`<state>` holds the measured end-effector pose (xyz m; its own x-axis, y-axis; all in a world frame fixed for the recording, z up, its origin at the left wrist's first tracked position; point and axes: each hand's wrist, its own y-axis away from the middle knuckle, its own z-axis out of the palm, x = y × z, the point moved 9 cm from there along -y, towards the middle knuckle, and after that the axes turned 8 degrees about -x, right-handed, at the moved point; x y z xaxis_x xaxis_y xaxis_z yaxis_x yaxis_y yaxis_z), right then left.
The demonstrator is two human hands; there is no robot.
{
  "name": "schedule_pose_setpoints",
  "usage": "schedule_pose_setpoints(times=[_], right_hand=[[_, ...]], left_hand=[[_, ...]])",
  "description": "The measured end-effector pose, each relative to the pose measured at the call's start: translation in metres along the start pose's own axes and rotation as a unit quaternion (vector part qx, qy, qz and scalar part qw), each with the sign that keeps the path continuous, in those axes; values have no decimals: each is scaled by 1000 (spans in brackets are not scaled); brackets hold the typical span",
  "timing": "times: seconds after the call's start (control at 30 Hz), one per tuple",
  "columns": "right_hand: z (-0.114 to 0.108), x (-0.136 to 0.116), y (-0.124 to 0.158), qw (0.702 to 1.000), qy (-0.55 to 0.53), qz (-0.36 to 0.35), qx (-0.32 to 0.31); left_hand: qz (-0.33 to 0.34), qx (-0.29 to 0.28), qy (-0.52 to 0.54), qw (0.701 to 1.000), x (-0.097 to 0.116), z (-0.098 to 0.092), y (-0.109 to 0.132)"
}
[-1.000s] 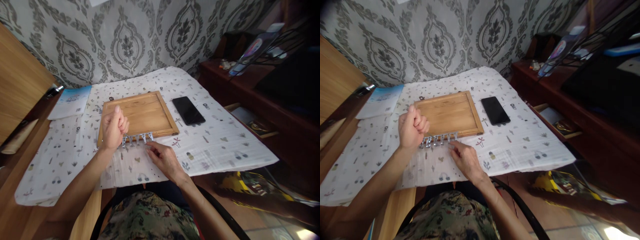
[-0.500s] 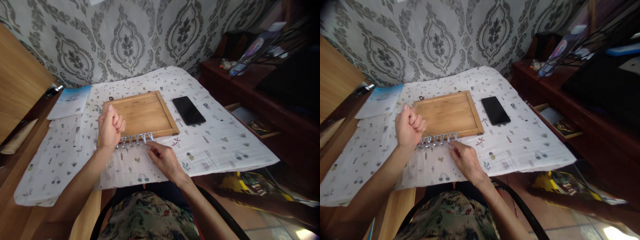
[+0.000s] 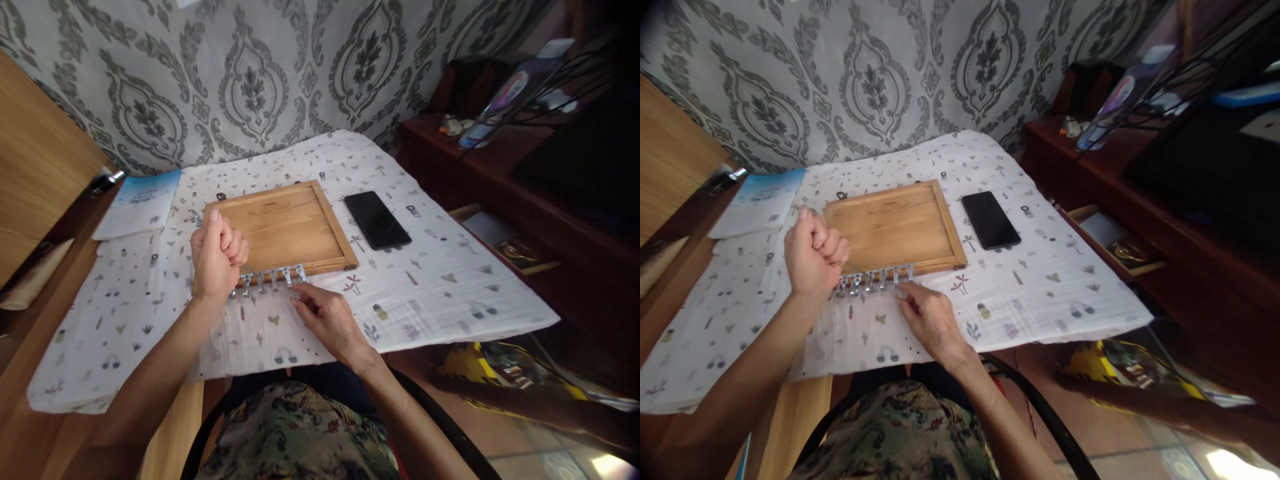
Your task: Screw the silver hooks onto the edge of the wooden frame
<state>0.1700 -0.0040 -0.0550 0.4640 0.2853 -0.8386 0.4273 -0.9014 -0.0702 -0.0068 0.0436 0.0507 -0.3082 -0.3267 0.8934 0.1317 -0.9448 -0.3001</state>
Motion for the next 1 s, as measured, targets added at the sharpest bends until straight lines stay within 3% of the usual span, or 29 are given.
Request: schedule_pose_setpoints(times=[0.5, 0.7, 1.0], right_hand=[[1, 0, 0, 1000, 13, -6, 0], [0, 0, -1, 1000, 7, -13, 1], [1, 2, -1, 1000, -5, 2, -2]], left_hand=[[-36, 13, -2, 999, -5, 9, 0], [-38, -62, -2, 997, -8, 16, -3], [-101, -136, 26, 985, -17, 22, -6]])
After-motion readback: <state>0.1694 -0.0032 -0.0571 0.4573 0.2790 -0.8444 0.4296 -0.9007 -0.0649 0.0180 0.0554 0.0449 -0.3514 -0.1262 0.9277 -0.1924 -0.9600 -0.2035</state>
